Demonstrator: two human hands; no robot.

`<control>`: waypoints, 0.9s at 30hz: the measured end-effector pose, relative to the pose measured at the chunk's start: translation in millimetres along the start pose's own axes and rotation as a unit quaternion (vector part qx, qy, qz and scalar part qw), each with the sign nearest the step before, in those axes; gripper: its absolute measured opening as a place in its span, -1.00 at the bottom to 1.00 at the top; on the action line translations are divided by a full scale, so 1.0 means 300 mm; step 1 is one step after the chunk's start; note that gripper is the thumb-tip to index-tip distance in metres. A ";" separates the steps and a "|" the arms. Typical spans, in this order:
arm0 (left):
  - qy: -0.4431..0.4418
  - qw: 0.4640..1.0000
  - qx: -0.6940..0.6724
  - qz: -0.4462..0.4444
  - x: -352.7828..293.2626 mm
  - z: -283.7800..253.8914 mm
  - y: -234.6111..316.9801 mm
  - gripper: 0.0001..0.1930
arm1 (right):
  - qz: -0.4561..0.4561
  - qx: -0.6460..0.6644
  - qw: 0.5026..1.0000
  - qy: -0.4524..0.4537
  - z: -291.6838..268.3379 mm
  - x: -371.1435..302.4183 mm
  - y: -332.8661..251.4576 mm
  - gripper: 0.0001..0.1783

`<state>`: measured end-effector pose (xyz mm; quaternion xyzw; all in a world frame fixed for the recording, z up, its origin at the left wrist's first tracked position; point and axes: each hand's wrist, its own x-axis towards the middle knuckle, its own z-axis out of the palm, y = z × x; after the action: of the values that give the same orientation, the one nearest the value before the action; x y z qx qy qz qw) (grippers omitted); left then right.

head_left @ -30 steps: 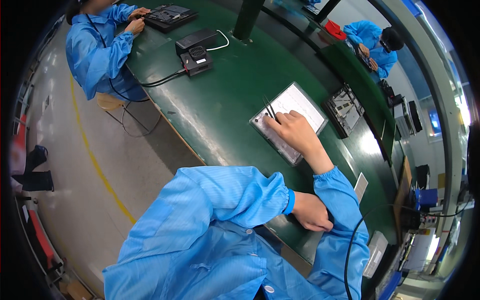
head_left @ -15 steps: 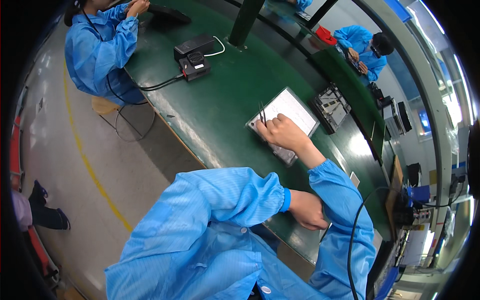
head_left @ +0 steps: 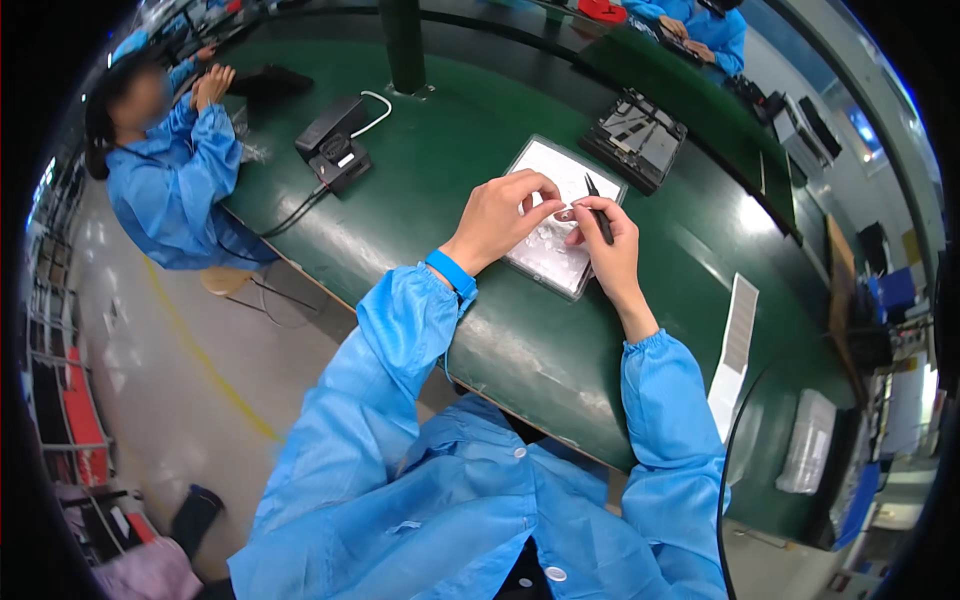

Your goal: Assembling internal components of a tablet device on an industrial production line.

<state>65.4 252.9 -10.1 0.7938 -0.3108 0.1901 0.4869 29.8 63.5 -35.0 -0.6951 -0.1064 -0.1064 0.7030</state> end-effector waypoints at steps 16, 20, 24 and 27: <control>-0.045 0.999 -0.028 0.000 -0.043 0.061 -0.015 -0.88 | -0.039 -0.012 0.998 0.044 0.024 -0.051 0.030 -0.87; -0.065 0.996 -0.047 -0.030 -0.043 0.064 -0.037 -0.87 | -0.065 -0.057 0.995 0.039 0.027 -0.043 0.039 -0.85; -0.089 0.994 -0.040 -0.041 -0.044 0.062 -0.020 -0.87 | -0.059 -0.101 0.993 0.029 0.022 -0.049 0.031 -0.85; -0.083 0.996 -0.037 -0.024 -0.045 0.063 -0.010 -0.88 | -0.061 -0.055 0.995 0.049 0.028 -0.046 0.039 -0.86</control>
<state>57.7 241.3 -28.8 0.7953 -0.3382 0.0999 0.4931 20.0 71.9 -50.2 -0.7188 -0.1082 -0.1883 0.6605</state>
